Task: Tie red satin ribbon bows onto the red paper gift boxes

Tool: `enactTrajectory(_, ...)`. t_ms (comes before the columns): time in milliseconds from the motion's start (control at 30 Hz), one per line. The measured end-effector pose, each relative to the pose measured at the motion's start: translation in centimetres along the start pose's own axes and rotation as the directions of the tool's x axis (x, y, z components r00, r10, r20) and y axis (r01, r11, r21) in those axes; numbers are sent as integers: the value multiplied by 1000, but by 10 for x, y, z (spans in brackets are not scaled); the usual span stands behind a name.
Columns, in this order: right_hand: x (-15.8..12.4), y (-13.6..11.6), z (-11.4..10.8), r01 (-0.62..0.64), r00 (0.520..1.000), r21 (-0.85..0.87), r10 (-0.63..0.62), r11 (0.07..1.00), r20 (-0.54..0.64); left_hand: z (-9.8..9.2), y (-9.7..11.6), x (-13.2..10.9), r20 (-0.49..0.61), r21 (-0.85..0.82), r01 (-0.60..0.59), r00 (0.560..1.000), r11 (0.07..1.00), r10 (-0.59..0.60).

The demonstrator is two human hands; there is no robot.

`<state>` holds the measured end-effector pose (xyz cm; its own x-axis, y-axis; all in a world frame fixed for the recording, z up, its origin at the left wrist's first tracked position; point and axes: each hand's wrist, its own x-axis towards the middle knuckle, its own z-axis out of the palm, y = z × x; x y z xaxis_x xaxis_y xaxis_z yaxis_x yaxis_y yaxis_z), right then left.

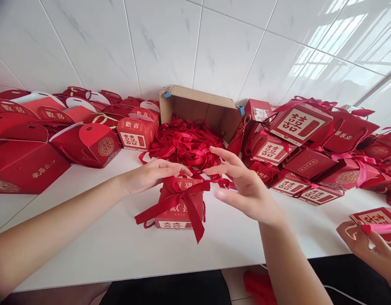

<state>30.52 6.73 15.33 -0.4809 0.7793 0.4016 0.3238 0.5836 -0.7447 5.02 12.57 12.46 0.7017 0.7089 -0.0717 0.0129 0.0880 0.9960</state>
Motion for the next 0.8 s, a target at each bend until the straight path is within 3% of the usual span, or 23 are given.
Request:
enactTrajectory(100, 19, -15, 19, -37, 999, -254, 43, 967, 17, -1, 4, -2, -27, 4, 7, 1000, 1000, -7)
enactTrajectory(233, 31, -12, 44, 7, 996, -390, 29, 921, 87, -1, 8, -4, -22, 38, -12, 1000, 999, 13)
enactTrajectory(333, 31, -6, 52, 26, 997, -425, 11, 905, 82, 0, 10, -6, 9, 50, -16, 1000, 999, 15)
enactTrajectory(467, 30, -5, 54, 8, 998, -441, 19, 897, 56, 3, 12, -7, -34, 88, -4, 999, 996, 7)
enactTrajectory(667, 31, -6, 52, 26, 998, -406, 2, 914, 70, 4, 21, -8, -60, 286, -7, 998, 958, 25)
enactTrajectory(800, 31, -5, 52, 33, 997, -382, -2, 924, 80, 3, 23, -9, 6, 385, -70, 997, 920, 73)
